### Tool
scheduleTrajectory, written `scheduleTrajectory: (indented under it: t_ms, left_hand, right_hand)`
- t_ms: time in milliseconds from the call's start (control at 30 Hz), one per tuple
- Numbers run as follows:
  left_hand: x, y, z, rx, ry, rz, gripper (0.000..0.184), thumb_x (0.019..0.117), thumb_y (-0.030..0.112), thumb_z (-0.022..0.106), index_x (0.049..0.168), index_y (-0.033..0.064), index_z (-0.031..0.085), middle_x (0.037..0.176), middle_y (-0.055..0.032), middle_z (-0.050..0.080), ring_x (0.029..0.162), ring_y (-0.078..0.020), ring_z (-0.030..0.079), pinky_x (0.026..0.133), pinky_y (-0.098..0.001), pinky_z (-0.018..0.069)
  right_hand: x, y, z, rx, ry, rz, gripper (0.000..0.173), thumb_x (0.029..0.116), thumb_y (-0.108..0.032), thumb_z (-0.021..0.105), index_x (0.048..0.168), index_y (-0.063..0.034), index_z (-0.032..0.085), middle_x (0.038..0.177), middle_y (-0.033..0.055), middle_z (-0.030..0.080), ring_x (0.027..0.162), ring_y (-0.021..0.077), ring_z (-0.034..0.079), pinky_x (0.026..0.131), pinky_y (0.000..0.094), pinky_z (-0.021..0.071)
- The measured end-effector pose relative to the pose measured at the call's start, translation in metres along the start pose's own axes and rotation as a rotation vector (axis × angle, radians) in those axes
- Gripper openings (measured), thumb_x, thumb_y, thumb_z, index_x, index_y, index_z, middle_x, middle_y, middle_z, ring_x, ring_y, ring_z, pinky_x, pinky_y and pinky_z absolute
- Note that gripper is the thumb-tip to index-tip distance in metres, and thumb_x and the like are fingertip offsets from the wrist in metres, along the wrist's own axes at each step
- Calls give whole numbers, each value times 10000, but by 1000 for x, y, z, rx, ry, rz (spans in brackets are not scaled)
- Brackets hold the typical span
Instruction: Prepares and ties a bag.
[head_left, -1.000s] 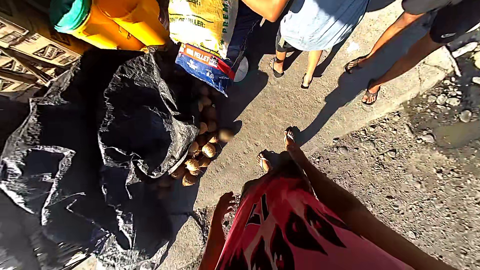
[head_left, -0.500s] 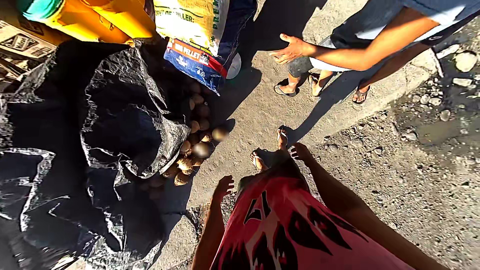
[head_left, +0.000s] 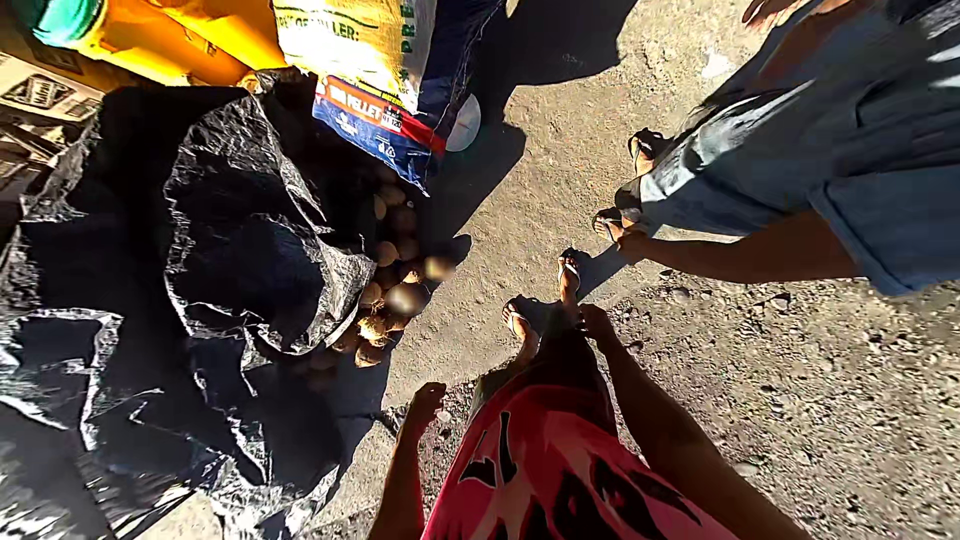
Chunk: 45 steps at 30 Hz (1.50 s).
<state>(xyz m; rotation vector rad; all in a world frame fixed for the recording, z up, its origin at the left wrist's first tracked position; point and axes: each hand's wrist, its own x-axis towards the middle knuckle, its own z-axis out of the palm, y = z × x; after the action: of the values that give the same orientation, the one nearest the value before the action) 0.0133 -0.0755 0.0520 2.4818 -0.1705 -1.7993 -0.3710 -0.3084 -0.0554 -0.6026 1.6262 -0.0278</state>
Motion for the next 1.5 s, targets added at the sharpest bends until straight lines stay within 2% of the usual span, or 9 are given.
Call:
scheduleTrajectory:
  t_ms: [267,667,700,767,833,967,1033,1167,1500]
  left_hand:
    - [-12,53,23,-149,33,-28,442,1085,344,479,1420,61,534,1323,-200,642,1174,-348,642,935,-559,516]
    - [-45,162,89,-300,3,75,393,1077,295,499,1385,60,560,1304,-171,655,1140,-305,660,912,-517,540]
    - [-47,162,93,-307,6,75,388,1073,285,512,1381,55,564,1304,-174,654,1144,-307,660,913,-515,544]
    - [-48,160,99,-306,6,66,386,1065,276,534,1377,52,564,1306,-177,651,1151,-310,657,921,-517,547]
    - [-51,153,105,-293,17,37,405,1066,293,531,1391,52,557,1311,-188,648,1158,-326,650,925,-534,531]
    - [-49,132,119,-330,65,-60,451,1089,377,471,1411,71,548,1300,-190,660,1141,-338,658,902,-545,527]
    - [-51,123,127,-362,63,-98,468,1084,401,470,1413,78,552,1305,-185,658,1141,-337,656,903,-545,524]
    - [-52,118,140,-382,46,-138,475,1079,413,483,1410,79,550,1295,-180,664,1136,-333,656,897,-542,527]
    - [-57,159,121,-267,84,-149,518,1082,461,444,1392,61,555,1279,-167,677,1150,-342,653,925,-577,505]
  right_hand:
    - [18,-36,-38,99,30,-6,573,1123,-448,270,1595,-125,229,1240,231,650,982,348,697,820,515,569]
    - [39,-88,-88,-246,-214,-14,466,1119,-378,372,1406,-55,547,1211,205,677,1029,329,693,917,528,550]
    - [45,-79,-94,-225,-245,-122,448,1119,-334,391,1370,-9,568,1158,227,687,976,336,701,870,523,564]
    - [90,-35,-121,-85,-495,-713,486,1100,-228,394,1255,216,516,976,330,670,759,310,714,583,404,606]
    - [38,-97,-109,-272,-263,-142,447,1114,-320,417,1355,26,569,1169,246,677,956,338,700,850,510,567]
    - [21,-175,-127,-473,-305,-188,525,1119,-240,359,1499,121,344,1389,349,530,1159,393,654,966,483,558]
    - [-18,-202,-118,-411,-243,25,476,1139,-262,332,1528,7,382,1466,264,512,1278,382,582,1074,503,464]
    - [39,-140,-122,-390,-287,-53,540,1112,-441,346,1398,-29,548,1231,216,666,1030,346,681,880,541,541]
    - [45,-128,-135,-303,-242,54,495,1115,-413,368,1406,-53,541,1238,195,660,1023,311,674,861,496,540]
